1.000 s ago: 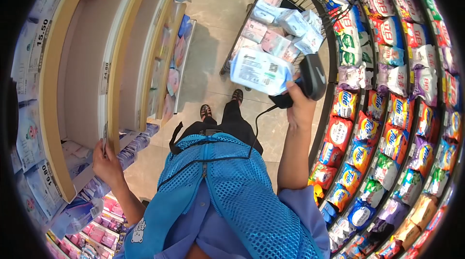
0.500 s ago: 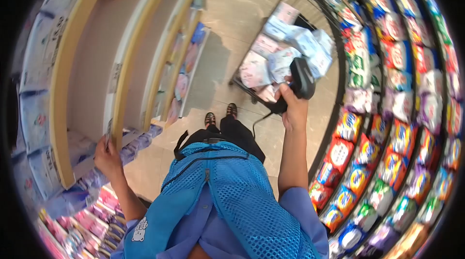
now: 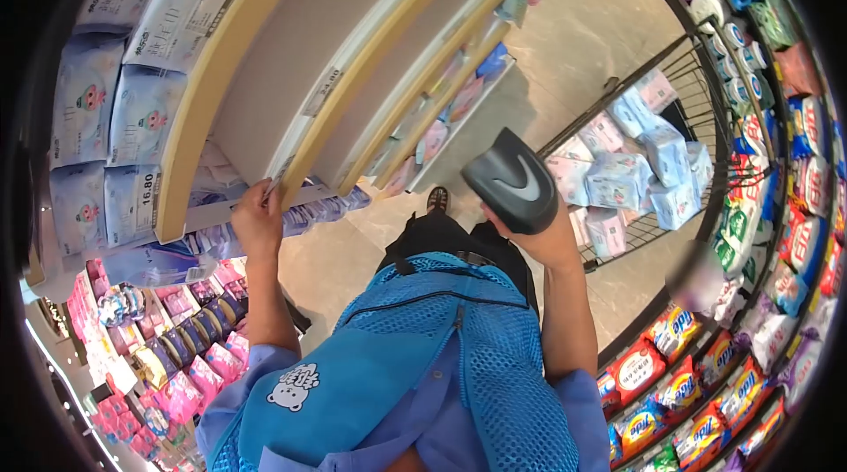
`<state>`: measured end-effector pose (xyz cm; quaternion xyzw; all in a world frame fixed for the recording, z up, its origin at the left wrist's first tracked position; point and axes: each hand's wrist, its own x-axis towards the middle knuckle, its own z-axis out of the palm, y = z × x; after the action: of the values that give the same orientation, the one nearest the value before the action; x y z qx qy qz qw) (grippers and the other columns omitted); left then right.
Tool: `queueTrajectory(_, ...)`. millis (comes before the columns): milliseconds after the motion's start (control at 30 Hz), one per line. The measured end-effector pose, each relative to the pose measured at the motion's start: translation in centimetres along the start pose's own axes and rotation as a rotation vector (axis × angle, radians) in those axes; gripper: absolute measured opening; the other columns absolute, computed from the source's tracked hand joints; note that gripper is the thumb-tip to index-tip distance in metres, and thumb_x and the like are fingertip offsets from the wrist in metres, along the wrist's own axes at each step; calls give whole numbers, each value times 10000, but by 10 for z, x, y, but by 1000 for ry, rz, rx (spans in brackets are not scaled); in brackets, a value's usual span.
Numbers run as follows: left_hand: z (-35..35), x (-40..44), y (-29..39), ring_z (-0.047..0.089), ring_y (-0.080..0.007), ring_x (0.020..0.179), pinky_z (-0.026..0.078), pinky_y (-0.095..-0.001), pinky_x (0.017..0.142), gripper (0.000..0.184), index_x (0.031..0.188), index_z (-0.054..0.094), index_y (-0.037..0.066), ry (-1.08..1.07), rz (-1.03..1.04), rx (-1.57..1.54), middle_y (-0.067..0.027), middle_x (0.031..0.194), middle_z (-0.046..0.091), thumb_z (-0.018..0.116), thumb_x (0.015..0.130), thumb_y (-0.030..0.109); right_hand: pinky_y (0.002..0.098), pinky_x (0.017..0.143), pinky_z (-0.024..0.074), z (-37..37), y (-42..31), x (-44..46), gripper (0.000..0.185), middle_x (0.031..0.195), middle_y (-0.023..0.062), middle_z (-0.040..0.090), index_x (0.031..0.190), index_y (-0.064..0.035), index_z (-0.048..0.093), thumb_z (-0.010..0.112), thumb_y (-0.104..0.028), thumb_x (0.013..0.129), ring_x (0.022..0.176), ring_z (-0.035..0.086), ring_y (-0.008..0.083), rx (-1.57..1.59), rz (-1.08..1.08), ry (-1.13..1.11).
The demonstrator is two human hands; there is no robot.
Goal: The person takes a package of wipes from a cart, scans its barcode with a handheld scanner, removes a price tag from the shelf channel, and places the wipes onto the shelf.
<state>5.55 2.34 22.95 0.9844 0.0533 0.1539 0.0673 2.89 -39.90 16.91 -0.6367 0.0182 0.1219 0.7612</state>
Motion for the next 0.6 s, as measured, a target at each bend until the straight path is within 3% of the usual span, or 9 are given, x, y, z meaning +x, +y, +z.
queueTrajectory(67,-1,3,4,693,-333,824,549,-397,738,124,910,710,53,4,56,53,-131,920,719,699,834,151,286,760,530,27,-7,15,572,1021,99,679,1283,40,512,778,-26,781,842,661,144,-163,-230,65)
queueTrajectory(100,-1,4,5,691,-330,804,549,-400,715,101,893,705,66,-6,40,67,-127,899,713,693,836,148,336,889,496,47,-38,24,644,1043,160,712,1285,59,545,801,-91,713,980,654,192,-230,-214,77)
queueTrajectory(133,-2,8,4,691,-330,804,549,-400,715,101,893,705,66,-22,47,68,-127,899,713,693,836,148,340,888,495,51,-33,35,633,1076,216,692,1269,56,548,782,-97,701,989,674,227,-142,-62,-19)
queueTrajectory(200,-4,17,1,688,-334,783,545,-401,700,109,902,706,60,-58,68,44,-140,887,704,691,838,146,354,892,497,76,-39,59,624,1084,232,671,1262,19,558,768,-110,688,1005,676,313,-324,-157,-96)
queueTrajectory(267,-3,24,-2,687,-330,770,542,-393,691,115,912,707,54,-109,72,-22,-144,878,700,688,842,144,372,873,507,112,-43,83,561,1061,211,667,1225,-30,580,758,-122,701,998,646,383,-307,-224,-114)
queueTrajectory(400,2,32,-8,685,-314,733,531,-365,667,134,945,708,36,-192,-29,-220,-149,853,692,678,859,134,413,828,514,172,-29,123,449,1008,187,679,1147,-70,611,740,-110,718,960,636,404,-223,-250,-196)
queueTrajectory(600,6,32,-25,671,-323,710,529,-358,644,139,933,691,-7,-127,83,-220,-168,834,682,711,840,95,436,754,520,213,-22,154,414,925,196,679,1100,-77,618,731,-133,706,886,645,408,-368,-250,-295)
